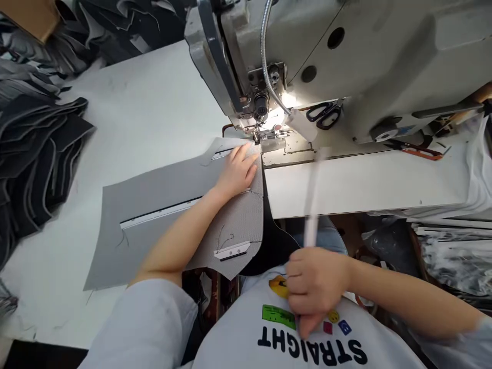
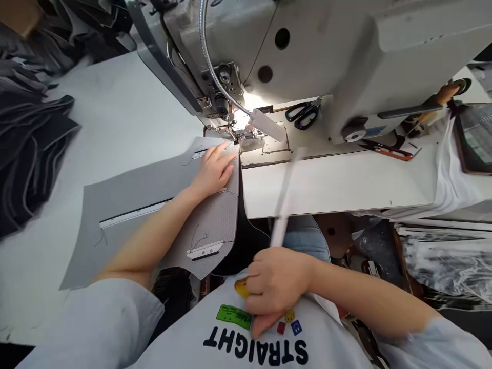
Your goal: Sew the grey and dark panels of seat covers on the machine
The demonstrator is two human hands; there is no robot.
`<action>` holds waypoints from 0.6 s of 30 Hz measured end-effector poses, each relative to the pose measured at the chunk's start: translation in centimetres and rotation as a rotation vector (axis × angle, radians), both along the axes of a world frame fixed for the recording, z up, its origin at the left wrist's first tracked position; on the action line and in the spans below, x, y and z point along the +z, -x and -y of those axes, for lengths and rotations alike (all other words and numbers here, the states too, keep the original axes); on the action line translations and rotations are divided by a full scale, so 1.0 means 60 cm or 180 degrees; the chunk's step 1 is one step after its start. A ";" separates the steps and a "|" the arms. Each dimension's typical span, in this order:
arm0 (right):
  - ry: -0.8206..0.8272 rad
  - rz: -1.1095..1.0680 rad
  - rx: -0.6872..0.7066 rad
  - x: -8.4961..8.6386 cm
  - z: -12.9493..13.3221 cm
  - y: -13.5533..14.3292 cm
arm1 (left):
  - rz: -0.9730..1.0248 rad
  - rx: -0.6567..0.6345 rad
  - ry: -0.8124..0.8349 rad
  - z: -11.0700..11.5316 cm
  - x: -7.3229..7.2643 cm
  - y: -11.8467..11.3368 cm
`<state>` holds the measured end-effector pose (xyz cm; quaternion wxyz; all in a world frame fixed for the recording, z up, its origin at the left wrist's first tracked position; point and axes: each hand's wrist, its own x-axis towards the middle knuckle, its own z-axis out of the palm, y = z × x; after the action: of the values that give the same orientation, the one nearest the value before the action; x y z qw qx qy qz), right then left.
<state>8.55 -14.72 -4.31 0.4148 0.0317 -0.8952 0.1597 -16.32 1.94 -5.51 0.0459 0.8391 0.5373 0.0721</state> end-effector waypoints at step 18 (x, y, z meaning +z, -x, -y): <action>-0.0057 0.1629 -0.1745 -0.074 -0.093 -0.070 | -0.0047 -0.1914 -0.0409 0.161 0.064 -0.035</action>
<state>12.75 -9.17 -8.74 0.2047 -0.2464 -0.9466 0.0377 -14.19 -7.71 -1.68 0.0082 0.9621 0.2596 0.0830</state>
